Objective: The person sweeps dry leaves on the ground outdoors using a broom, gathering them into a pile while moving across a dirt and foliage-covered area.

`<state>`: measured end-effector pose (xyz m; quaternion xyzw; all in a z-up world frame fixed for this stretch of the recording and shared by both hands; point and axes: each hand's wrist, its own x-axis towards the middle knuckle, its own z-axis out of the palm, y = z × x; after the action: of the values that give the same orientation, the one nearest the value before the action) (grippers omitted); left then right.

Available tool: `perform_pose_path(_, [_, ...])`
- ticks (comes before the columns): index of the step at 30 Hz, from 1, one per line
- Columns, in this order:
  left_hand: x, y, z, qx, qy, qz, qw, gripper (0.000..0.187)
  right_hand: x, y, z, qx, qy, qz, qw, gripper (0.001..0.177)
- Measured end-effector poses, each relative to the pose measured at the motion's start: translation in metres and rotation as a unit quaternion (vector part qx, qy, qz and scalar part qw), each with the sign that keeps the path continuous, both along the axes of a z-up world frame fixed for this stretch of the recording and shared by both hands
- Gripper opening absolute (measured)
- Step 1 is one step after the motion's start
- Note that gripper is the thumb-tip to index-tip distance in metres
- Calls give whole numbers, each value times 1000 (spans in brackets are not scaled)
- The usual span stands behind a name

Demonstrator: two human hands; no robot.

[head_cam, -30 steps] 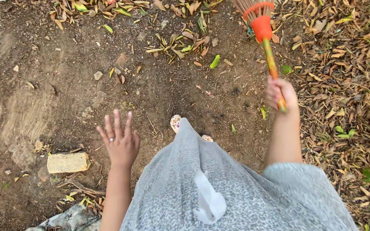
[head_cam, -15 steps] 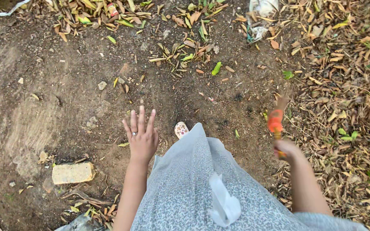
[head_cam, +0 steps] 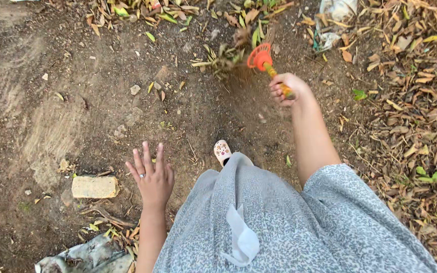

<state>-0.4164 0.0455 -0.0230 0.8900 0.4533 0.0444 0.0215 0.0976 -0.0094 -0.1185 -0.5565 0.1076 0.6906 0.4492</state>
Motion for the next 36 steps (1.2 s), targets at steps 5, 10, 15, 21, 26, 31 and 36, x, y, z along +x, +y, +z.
perform_pose_path(5, [29,10,2,-24,17,-50,998,66,-14,-105,37,198,46,-81,976,10])
perform_pose_path(10, [72,21,0,-28,6,-123,992,66,-54,-215,101,113,-37,-58,991,7])
perform_pose_path(15, [118,25,-5,-20,-11,-201,979,65,-79,-342,174,-168,-219,131,952,27])
perform_pose_path(21, [147,22,-10,-12,8,-270,963,66,-122,-495,139,-349,-133,42,927,33])
perform_pose_path(26, [147,21,-17,-33,3,-277,960,67,-165,-490,14,-426,-87,-124,892,12])
perform_pose_path(31, [113,28,-15,-41,13,-243,969,68,-151,-404,-69,-336,-5,-65,940,16])
perform_pose_path(36, [65,33,-5,-30,13,-156,987,68,-111,-278,-93,-172,-77,83,979,18])
